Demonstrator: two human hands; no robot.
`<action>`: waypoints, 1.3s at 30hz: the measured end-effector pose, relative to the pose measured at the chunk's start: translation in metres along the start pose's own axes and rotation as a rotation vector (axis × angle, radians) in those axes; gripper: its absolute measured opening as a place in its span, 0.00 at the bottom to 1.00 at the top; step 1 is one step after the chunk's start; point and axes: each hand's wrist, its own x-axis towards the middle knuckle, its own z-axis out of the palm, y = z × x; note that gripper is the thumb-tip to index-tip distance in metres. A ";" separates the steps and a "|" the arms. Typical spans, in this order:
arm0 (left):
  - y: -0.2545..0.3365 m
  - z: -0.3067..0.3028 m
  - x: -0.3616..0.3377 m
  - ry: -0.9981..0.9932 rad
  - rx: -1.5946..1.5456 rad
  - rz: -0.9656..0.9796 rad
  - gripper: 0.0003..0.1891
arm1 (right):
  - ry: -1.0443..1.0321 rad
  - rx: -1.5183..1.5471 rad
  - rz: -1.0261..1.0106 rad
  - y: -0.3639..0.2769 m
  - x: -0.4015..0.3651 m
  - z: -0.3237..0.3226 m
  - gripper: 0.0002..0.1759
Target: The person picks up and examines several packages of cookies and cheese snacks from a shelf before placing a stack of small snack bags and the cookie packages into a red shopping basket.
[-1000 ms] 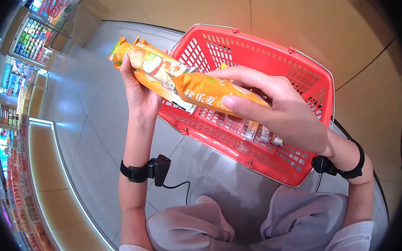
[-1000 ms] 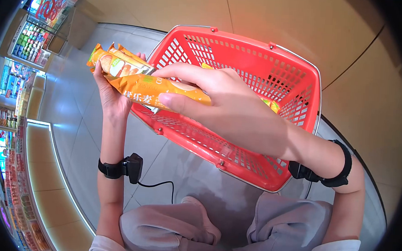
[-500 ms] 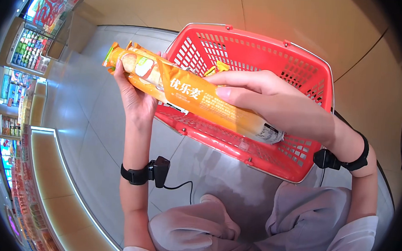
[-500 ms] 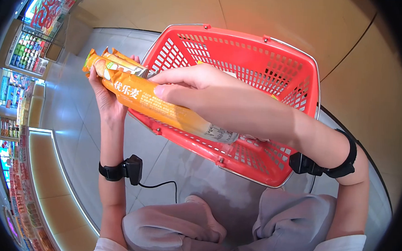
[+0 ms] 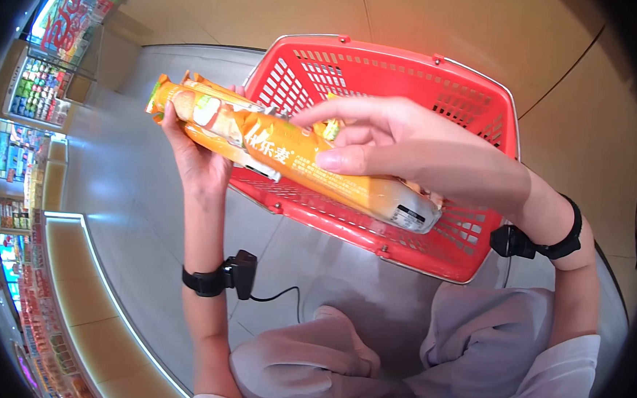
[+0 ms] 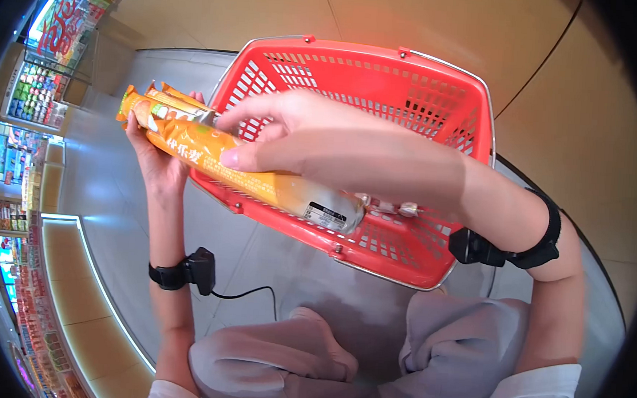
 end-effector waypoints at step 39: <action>0.003 -0.004 0.001 0.029 -0.096 0.028 0.36 | 0.331 -0.666 0.136 0.182 0.125 -0.070 0.23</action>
